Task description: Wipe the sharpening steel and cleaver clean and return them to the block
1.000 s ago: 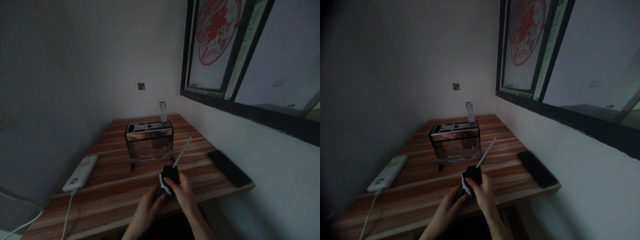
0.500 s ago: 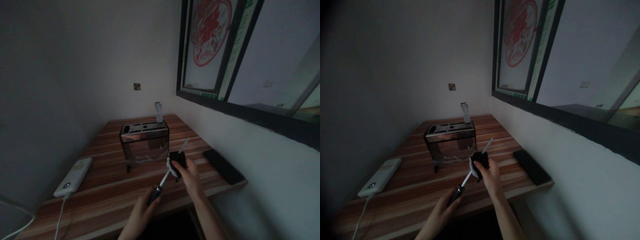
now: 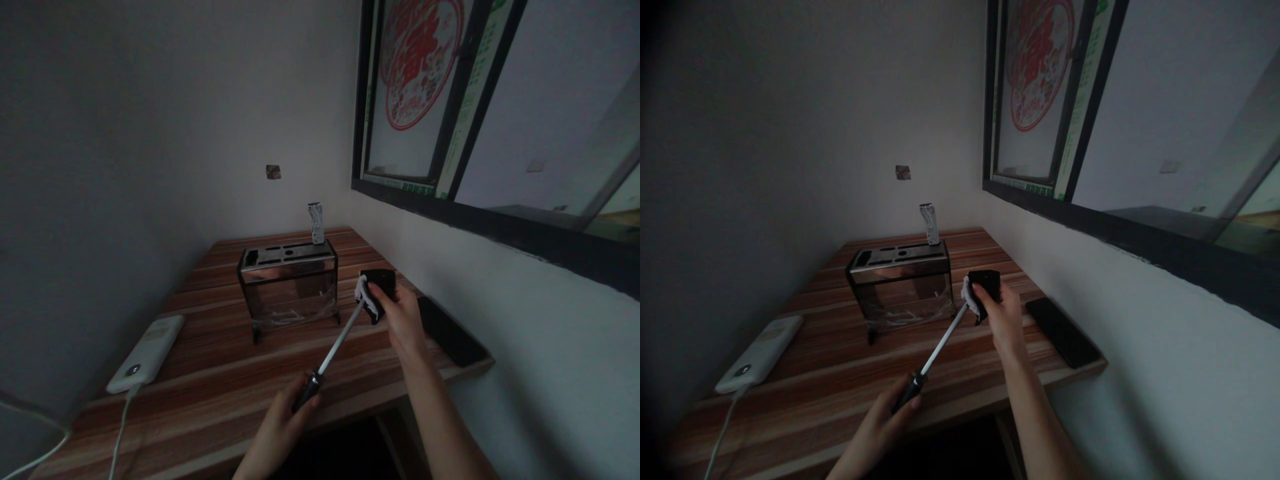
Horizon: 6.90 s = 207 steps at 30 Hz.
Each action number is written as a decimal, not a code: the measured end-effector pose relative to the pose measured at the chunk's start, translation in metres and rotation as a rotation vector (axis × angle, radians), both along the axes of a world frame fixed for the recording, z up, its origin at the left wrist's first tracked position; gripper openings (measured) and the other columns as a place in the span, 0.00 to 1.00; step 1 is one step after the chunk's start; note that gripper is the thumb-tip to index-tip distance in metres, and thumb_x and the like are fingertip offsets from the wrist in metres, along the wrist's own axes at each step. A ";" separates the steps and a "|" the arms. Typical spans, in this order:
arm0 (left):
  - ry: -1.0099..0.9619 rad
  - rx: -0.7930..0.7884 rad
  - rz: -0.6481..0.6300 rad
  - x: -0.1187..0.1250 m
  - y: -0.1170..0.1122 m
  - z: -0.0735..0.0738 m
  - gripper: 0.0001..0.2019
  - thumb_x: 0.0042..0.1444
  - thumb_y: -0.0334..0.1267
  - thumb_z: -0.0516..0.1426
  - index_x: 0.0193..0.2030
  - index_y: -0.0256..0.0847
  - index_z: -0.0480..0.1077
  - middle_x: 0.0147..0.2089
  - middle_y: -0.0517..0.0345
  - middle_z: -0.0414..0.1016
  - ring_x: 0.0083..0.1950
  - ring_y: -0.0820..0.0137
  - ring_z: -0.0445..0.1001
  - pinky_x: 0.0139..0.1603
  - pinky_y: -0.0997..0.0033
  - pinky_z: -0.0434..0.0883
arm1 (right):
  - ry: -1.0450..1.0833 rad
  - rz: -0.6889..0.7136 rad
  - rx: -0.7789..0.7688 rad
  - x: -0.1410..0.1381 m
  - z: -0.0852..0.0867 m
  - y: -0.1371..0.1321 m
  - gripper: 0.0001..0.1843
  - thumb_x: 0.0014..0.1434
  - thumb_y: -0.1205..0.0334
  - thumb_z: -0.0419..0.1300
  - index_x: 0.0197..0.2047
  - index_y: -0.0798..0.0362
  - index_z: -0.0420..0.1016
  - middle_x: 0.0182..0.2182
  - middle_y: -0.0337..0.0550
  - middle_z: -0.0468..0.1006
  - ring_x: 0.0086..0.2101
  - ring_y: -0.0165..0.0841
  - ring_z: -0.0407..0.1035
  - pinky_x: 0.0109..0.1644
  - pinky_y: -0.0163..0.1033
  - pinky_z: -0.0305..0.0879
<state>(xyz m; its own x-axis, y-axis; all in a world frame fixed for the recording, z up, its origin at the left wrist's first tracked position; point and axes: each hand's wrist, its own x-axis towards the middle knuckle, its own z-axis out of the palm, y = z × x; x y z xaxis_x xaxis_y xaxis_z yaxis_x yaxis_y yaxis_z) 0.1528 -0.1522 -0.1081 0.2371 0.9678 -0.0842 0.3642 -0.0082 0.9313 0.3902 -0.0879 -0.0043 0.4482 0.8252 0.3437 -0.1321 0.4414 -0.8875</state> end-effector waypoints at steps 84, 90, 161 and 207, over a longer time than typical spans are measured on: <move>0.059 0.063 -0.100 0.001 0.000 0.013 0.26 0.55 0.51 0.56 0.56 0.36 0.71 0.54 0.48 0.76 0.57 0.54 0.71 0.59 0.62 0.64 | 0.118 -0.097 0.031 0.001 -0.004 0.007 0.16 0.43 0.50 0.70 0.29 0.54 0.79 0.27 0.40 0.80 0.29 0.32 0.71 0.33 0.37 0.67; 0.079 0.073 -0.097 0.001 -0.001 0.012 0.26 0.56 0.50 0.55 0.57 0.36 0.70 0.54 0.48 0.76 0.57 0.54 0.71 0.60 0.61 0.64 | 0.201 -0.124 0.038 -0.006 -0.009 0.010 0.17 0.44 0.49 0.69 0.31 0.55 0.79 0.27 0.40 0.79 0.28 0.32 0.71 0.33 0.37 0.66; 0.054 0.118 -0.218 0.000 0.003 0.012 0.17 0.59 0.47 0.55 0.50 0.41 0.73 0.48 0.55 0.78 0.50 0.59 0.73 0.52 0.69 0.67 | 0.164 -0.189 0.061 0.009 -0.022 -0.012 0.19 0.46 0.49 0.69 0.36 0.54 0.79 0.32 0.42 0.80 0.32 0.33 0.72 0.39 0.39 0.68; 0.034 0.119 -0.127 0.003 0.002 0.019 0.21 0.58 0.52 0.54 0.44 0.34 0.73 0.39 0.52 0.78 0.42 0.60 0.73 0.45 0.69 0.69 | -0.083 0.152 -0.152 -0.047 -0.052 -0.031 0.16 0.49 0.53 0.69 0.37 0.55 0.80 0.32 0.45 0.82 0.31 0.37 0.75 0.34 0.38 0.70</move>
<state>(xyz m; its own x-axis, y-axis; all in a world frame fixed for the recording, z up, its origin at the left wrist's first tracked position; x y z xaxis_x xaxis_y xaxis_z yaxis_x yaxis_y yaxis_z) 0.1559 -0.1499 -0.0891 0.3573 0.9338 0.0192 0.3842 -0.1657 0.9083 0.3435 -0.1193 -0.0566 0.2903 0.9261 0.2408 -0.1105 0.2824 -0.9529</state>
